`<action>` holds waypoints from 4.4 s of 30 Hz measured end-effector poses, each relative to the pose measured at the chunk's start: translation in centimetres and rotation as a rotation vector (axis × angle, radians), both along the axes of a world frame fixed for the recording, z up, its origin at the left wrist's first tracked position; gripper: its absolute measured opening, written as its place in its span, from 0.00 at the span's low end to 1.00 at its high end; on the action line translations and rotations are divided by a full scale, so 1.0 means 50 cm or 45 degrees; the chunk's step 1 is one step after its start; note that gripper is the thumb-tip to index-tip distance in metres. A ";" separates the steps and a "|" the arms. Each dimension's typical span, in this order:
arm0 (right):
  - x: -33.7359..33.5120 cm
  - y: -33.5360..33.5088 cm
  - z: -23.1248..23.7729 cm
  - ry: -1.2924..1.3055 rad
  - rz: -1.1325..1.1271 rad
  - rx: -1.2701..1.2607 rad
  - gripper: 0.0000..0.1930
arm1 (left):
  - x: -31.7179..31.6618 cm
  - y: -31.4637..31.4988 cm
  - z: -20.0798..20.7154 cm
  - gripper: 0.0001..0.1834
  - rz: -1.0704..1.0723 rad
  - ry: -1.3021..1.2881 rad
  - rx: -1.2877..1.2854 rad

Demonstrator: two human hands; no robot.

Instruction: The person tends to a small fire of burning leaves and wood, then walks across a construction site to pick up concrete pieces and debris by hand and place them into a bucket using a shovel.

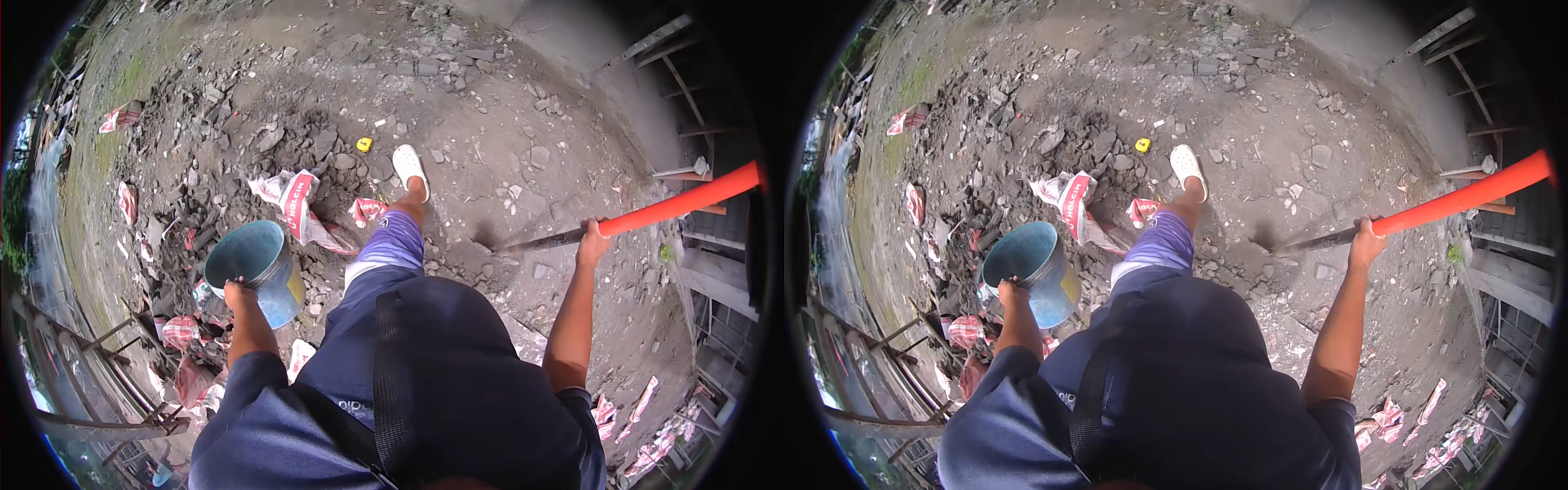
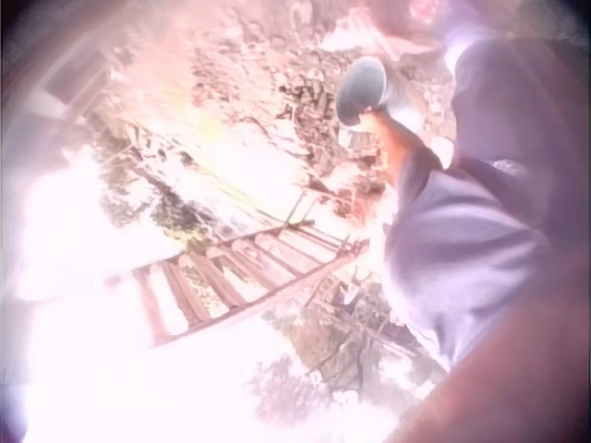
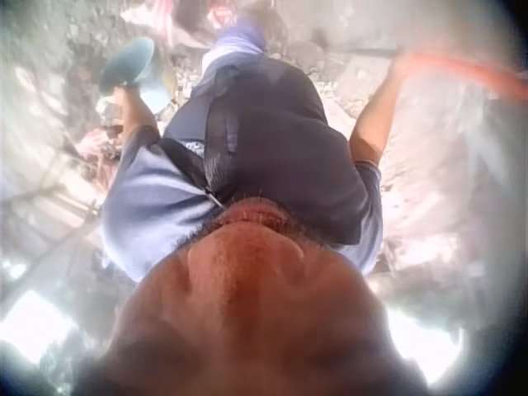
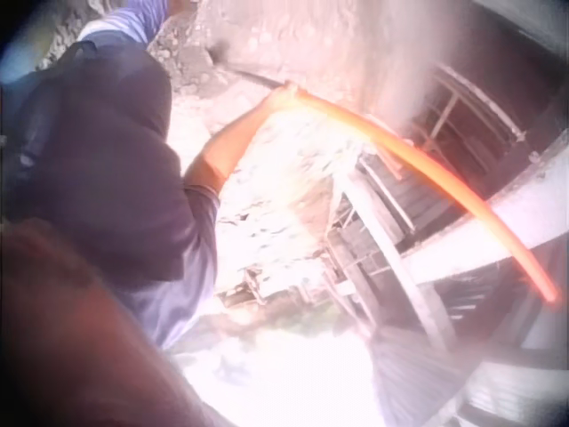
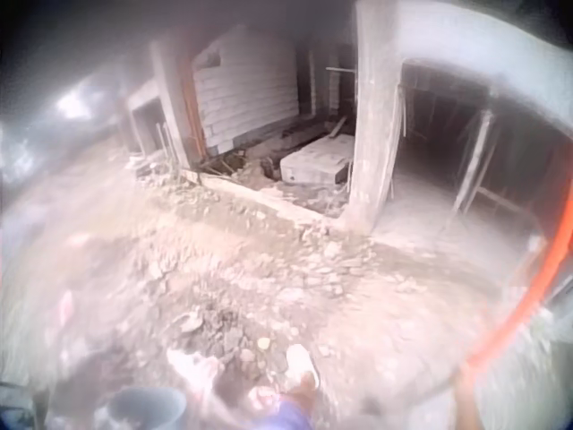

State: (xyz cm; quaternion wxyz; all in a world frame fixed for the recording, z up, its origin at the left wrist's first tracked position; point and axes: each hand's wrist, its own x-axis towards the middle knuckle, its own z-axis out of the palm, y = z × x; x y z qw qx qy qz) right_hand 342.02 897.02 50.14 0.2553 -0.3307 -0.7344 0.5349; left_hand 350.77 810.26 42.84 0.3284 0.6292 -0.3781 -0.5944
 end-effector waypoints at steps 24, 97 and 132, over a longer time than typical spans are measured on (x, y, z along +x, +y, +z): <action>-1.292 -0.181 -0.013 -0.588 0.515 -0.345 0.11 | -0.818 0.035 0.107 0.12 0.650 -0.007 0.080; -4.364 -3.794 -0.354 -0.338 1.927 0.218 0.07 | -3.327 -3.013 -0.102 0.09 0.691 -0.053 0.080; -5.641 -5.942 0.199 0.404 1.943 -0.293 0.10 | -4.346 -4.391 -0.163 0.15 1.366 0.276 0.227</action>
